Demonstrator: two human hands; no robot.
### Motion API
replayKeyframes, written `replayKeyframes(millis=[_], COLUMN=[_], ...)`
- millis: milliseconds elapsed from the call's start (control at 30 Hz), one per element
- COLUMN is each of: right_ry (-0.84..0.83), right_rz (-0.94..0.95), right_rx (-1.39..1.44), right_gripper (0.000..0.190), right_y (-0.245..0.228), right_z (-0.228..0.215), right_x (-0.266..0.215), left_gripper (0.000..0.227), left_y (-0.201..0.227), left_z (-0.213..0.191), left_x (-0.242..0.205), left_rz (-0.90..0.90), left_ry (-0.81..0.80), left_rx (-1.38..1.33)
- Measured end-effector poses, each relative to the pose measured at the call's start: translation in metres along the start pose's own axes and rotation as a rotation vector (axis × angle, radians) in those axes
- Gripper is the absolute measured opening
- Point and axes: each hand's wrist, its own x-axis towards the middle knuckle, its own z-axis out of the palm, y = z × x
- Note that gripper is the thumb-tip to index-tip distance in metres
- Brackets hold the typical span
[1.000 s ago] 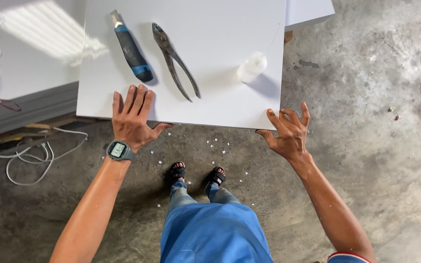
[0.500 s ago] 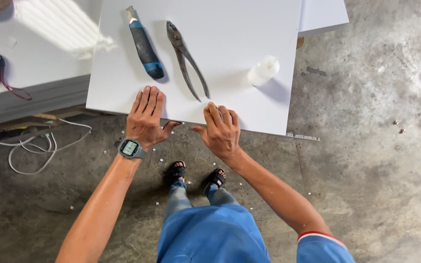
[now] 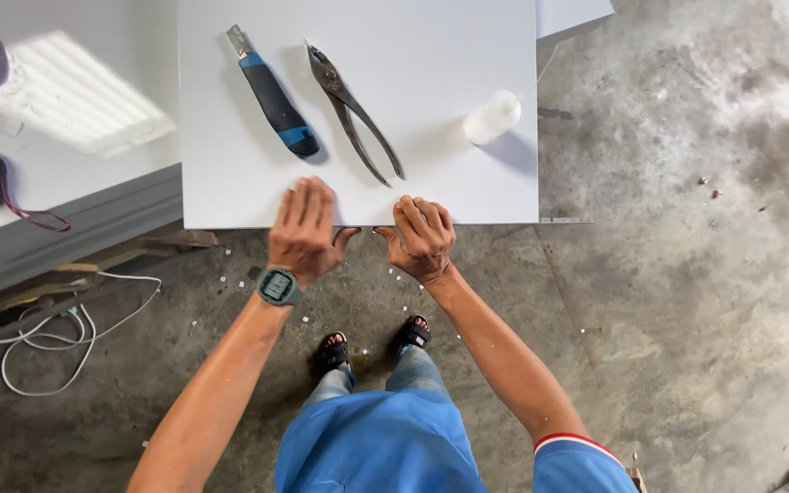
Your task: Apply adhesive to the edges of a whiteboard material using a glue bottle and smooth it out.
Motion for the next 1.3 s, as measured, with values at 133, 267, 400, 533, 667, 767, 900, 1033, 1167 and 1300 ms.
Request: replayKeyframes(millis=[133,267,400,533,667,767,900,1033,1167,1300], right_ry=[0.034,0.078,0.134,0.121,0.058,-0.028,-0.124,-0.215,-0.366,-0.335], right_rz=[0.008,0.012,0.0,0.021,0.093,0.186,0.328,0.322,0.288,0.256], right_rx=[-0.038,-0.046,-0.067,-0.068,-0.106,-0.193,-0.424,-0.476,-0.233,-0.144], right_gripper=[0.035,0.03,0.035,0.033,0.039,0.058,0.098,0.112,0.105,0.1], right_y=[-0.004,-0.016,-0.012,-0.018,0.011,0.044,0.074,0.116,0.14,0.149], right_z=[0.017,0.012,-0.005,-0.004,-0.003,-0.018,-0.077,-0.1,-0.103,-0.097], right_x=[-0.022,-0.023,0.006,0.001,-0.017,-0.031,-0.018,-0.023,-0.025,-0.031], left_gripper=[0.049,0.046,0.042,0.042,0.043,0.044,0.045,0.041,0.039,0.045], left_y=[0.003,-0.007,-0.007,-0.008,-0.009,-0.012,-0.011,-0.008,-0.005,0.011], left_z=[0.006,-0.002,-0.017,-0.013,-0.008,-0.01,-0.014,-0.019,-0.014,-0.005], left_x=[-0.022,-0.019,-0.004,-0.006,-0.003,-0.003,0.001,0.004,0.001,0.01], left_rz=[0.104,0.157,0.172,0.175,0.161,0.184,0.201,0.186,0.177,0.19], left_ry=[0.093,0.096,0.125,0.14,0.135,0.121,0.122,0.136,0.131,0.047], left_rx=[-0.05,-0.144,-0.163,-0.102,-0.137,-0.143,-0.08,-0.087,-0.056,-0.027])
